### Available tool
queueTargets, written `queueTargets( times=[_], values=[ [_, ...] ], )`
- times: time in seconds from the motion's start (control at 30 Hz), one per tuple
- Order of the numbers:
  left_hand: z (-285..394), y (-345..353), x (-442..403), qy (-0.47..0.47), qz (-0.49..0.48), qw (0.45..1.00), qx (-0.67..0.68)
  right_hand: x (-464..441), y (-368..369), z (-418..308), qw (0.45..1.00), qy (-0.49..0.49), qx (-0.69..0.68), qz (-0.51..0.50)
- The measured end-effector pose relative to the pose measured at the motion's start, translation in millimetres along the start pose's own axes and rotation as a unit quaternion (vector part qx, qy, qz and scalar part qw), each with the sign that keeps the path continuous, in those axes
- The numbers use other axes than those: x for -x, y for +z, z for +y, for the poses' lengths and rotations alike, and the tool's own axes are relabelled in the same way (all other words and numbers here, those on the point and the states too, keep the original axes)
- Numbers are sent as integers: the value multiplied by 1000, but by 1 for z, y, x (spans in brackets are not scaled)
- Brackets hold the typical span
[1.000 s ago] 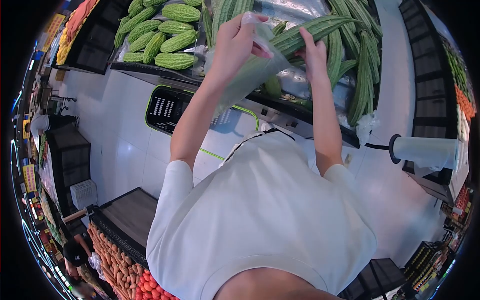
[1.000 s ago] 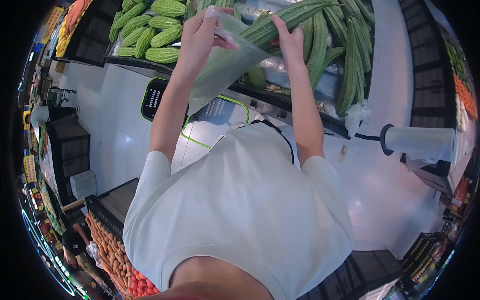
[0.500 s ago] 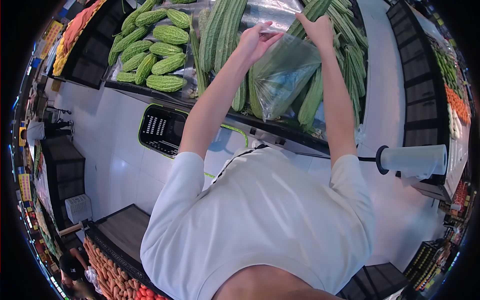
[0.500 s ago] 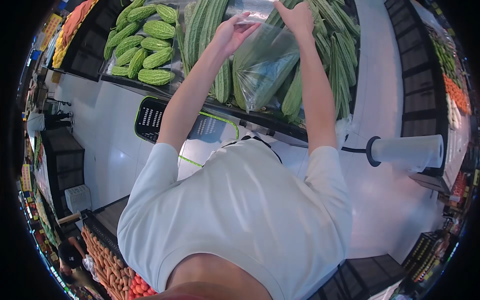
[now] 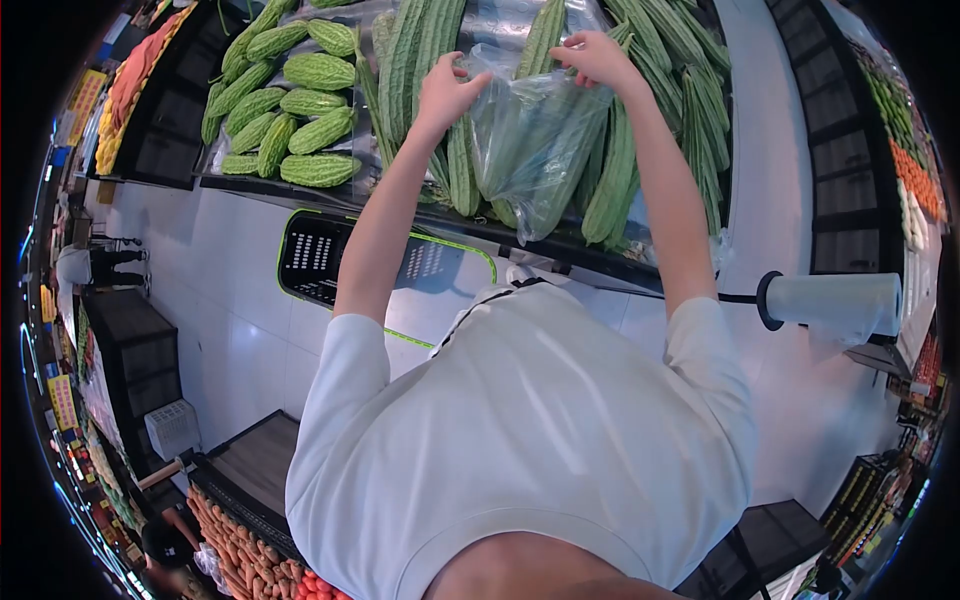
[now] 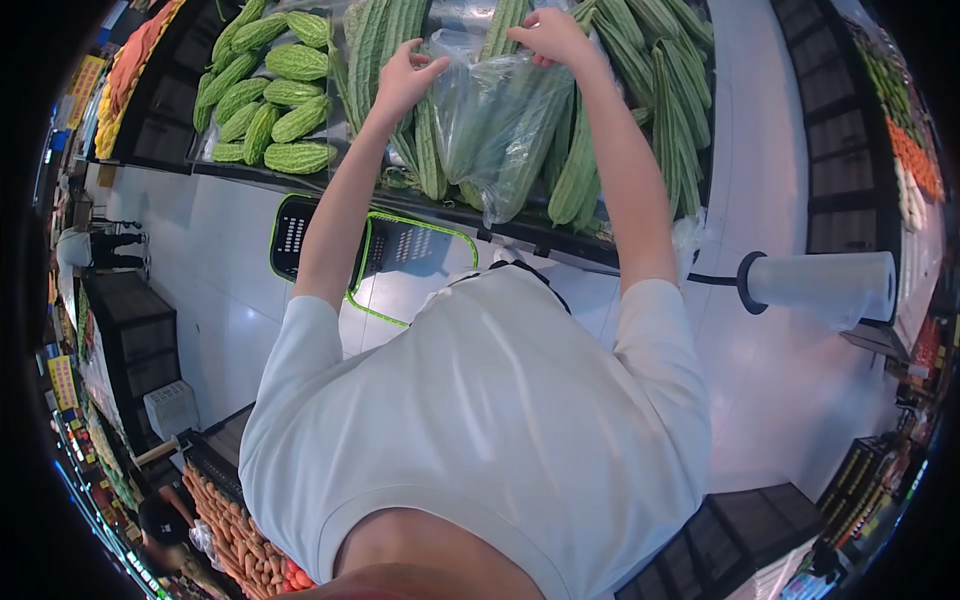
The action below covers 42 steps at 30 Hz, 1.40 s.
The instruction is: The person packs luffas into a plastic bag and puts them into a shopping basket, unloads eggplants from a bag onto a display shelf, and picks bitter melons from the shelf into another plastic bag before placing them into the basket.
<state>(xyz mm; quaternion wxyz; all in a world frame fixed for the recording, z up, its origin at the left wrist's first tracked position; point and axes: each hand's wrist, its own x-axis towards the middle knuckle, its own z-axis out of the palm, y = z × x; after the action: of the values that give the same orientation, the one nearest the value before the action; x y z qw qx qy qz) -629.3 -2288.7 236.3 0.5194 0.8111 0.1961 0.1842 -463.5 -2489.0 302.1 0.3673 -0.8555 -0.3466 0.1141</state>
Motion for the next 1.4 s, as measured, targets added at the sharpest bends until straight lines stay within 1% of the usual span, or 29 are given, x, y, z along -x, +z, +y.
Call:
queueTargets(
  times=[0.07,0.13,0.17,0.2,0.23,0.27,0.33,0.37,0.4,0.47,0.5,0.53,0.6,0.63,0.7,0.73,0.77,0.83,0.9,0.93,1.0,1.03,1.1,1.13,1.2,1.23,1.3,1.33,1.4],
  values=[
    [-7,11,6,102,59,982,-147,46,1,-8,980,-55,-55,184],
    [-11,20,11,108,48,984,-132,85,8,3,944,30,18,329],
    [-9,24,14,92,19,988,-124,90,18,11,944,29,19,328],
    [-8,29,17,75,-11,990,-116,95,31,20,925,81,51,367],
    [-11,36,15,91,-8,990,-107,100,43,29,901,134,83,403],
    [-12,46,15,91,-11,990,-107,98,51,33,901,137,83,404],
    [-13,66,11,29,45,998,-33,78,62,38,948,145,81,273],
    [-18,72,5,35,57,997,25,71,68,40,941,88,64,322],
    [-25,77,2,39,57,997,26,68,70,45,940,86,65,325],
    [-20,75,6,-31,51,994,97,68,72,38,927,40,-137,346],
    [-30,82,3,-35,76,980,178,71,75,35,921,32,-149,358],
    [-31,81,3,-32,79,980,178,72,78,39,921,29,-150,358],
    [-32,77,3,-15,67,900,431,72,78,46,872,-11,-341,351],
    [-27,70,6,-13,71,899,431,74,75,47,872,-18,-365,324],
    [-16,54,15,-20,10,824,567,82,72,43,863,-37,-406,299],
    [-22,54,12,-16,14,823,568,84,69,38,849,-55,-446,277],
    [-34,57,7,6,-15,825,565,89,65,31,838,-49,-474,267],
    [-42,59,-2,25,-44,827,559,81,65,36,838,-35,-486,244],
    [-32,70,-6,-58,-83,862,496,71,66,44,856,-1,-469,218],
    [-18,72,-2,-59,-85,862,496,68,64,44,856,1,-468,220],
    [12,71,7,-55,6,962,269,63,58,37,860,-4,-486,155],
    [4,74,2,-57,4,962,268,66,57,35,860,-2,-487,155],
    [-19,83,-17,-92,92,964,233,75,56,33,848,-48,-496,180],
    [-16,81,-10,-94,89,964,232,85,56,33,848,-45,-496,181],
    [3,68,3,-97,65,952,283,106,53,33,803,-117,-557,178],
    [5,64,1,-98,62,953,281,113,49,33,813,-126,-541,173],
    [5,59,3,-45,9,959,280,118,46,31,807,-123,-555,162],
    [4,59,4,-47,5,959,279,119,45,32,801,-126,-567,147],
    [6,53,2,-47,4,937,346,119,48,33,809,-131,-549,165]
  ],
)
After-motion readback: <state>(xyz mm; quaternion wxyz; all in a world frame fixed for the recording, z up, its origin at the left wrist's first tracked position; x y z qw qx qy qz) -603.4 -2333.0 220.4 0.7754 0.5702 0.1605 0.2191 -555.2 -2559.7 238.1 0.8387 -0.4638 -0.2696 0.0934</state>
